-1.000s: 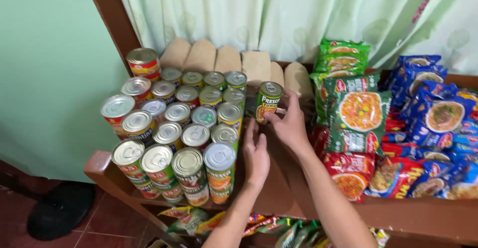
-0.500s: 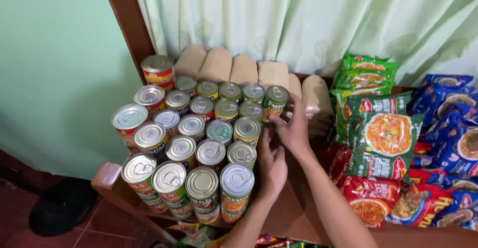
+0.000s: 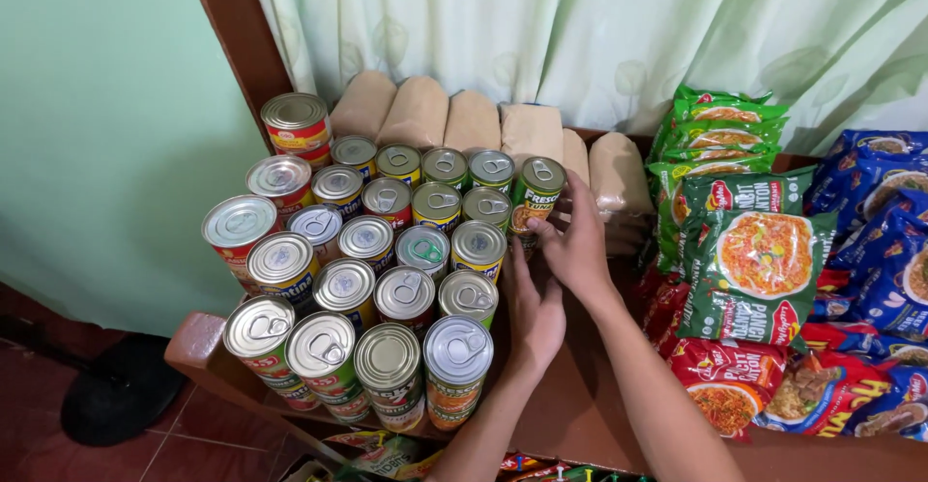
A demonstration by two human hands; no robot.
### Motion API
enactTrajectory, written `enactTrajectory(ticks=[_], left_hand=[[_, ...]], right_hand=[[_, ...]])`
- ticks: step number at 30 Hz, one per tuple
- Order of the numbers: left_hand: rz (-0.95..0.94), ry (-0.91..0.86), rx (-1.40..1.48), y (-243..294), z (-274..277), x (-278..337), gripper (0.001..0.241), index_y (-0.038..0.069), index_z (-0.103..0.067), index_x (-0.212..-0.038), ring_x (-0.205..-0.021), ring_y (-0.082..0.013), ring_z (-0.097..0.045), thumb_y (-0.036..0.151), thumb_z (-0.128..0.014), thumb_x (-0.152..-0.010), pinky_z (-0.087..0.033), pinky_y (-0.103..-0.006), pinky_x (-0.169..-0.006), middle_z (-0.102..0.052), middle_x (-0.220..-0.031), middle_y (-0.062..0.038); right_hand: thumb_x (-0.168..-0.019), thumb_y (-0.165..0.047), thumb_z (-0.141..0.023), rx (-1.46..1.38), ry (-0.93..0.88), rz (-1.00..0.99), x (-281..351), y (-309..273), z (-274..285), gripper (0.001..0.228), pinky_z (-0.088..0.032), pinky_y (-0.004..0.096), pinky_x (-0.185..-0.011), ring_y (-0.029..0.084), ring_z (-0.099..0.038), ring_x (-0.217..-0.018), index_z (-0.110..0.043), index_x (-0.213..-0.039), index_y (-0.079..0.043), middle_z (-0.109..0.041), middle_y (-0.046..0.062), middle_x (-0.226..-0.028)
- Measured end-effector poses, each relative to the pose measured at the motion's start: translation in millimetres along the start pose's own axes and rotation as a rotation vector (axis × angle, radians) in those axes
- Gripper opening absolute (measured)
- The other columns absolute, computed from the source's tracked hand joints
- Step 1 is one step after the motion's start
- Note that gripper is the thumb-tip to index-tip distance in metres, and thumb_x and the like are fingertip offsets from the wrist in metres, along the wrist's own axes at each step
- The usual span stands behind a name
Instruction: Placing various canned goods from a cardboard box onto grocery store shelves.
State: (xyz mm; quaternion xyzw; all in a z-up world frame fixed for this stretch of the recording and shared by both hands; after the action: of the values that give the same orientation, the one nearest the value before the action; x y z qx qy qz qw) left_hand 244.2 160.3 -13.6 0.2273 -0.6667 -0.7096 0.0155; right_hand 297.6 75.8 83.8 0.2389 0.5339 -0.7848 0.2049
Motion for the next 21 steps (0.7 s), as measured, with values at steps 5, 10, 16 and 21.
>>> enactTrajectory(ticks=[5,10,16,21], left_hand=[[-0.033,-0.019,-0.099,0.8,-2.2,2.2,0.084,0.001,-0.018,-0.160,-0.156,-0.0398,-0.011,0.012,-0.069,-0.093,-0.010,-0.0485,-0.125,-0.013,-0.169,-0.025],[-0.075,0.001,-0.097,-9.1,-6.7,1.0,0.088,0.002,-0.017,-0.161,-0.157,-0.0404,-0.012,0.010,-0.068,-0.090,-0.011,-0.0490,-0.126,-0.014,-0.169,-0.025],[-0.076,0.008,-0.048,-3.5,-2.0,-1.8,0.087,0.004,-0.018,-0.162,-0.157,-0.0398,-0.013,0.012,-0.068,-0.091,-0.012,-0.0485,-0.126,-0.016,-0.169,-0.025],[-0.026,-0.005,-0.080,-7.5,-1.2,-1.7,0.088,0.004,-0.020,-0.161,-0.156,-0.0395,-0.014,0.010,-0.069,-0.088,-0.012,-0.0482,-0.126,-0.018,-0.168,-0.024]], right_hand=[[-0.081,0.010,-0.076,0.079,-0.022,0.046,0.6,-11.0,0.6,0.075,-0.063,0.036,-0.087,0.025,-0.067,-0.113,-0.044,-0.147,-0.004,-0.057,0.016,-0.130],[-0.080,0.006,-0.079,0.059,-0.006,0.050,3.3,-4.8,0.8,0.075,-0.062,0.036,-0.088,0.026,-0.069,-0.113,-0.044,-0.146,-0.003,-0.060,0.016,-0.128],[-0.081,0.002,-0.084,0.114,0.076,0.140,8.3,9.6,0.4,0.071,-0.059,0.037,-0.092,0.027,-0.070,-0.110,-0.049,-0.143,0.000,-0.064,0.017,-0.124],[-0.078,-0.004,-0.084,0.101,0.039,0.022,15.3,16.9,-3.8,0.062,-0.059,0.038,-0.088,0.027,-0.073,-0.105,-0.057,-0.134,0.001,-0.069,0.018,-0.120]])
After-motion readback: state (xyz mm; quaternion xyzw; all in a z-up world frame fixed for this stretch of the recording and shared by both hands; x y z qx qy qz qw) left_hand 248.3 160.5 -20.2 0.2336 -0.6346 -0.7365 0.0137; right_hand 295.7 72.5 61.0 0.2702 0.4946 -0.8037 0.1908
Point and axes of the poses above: each hand's wrist, its own x-axis away from the middle knuckle, its own z-axis out of the back of the hand, y = z × x, the point moved 9 cm from there along -x, towards the middle knuckle
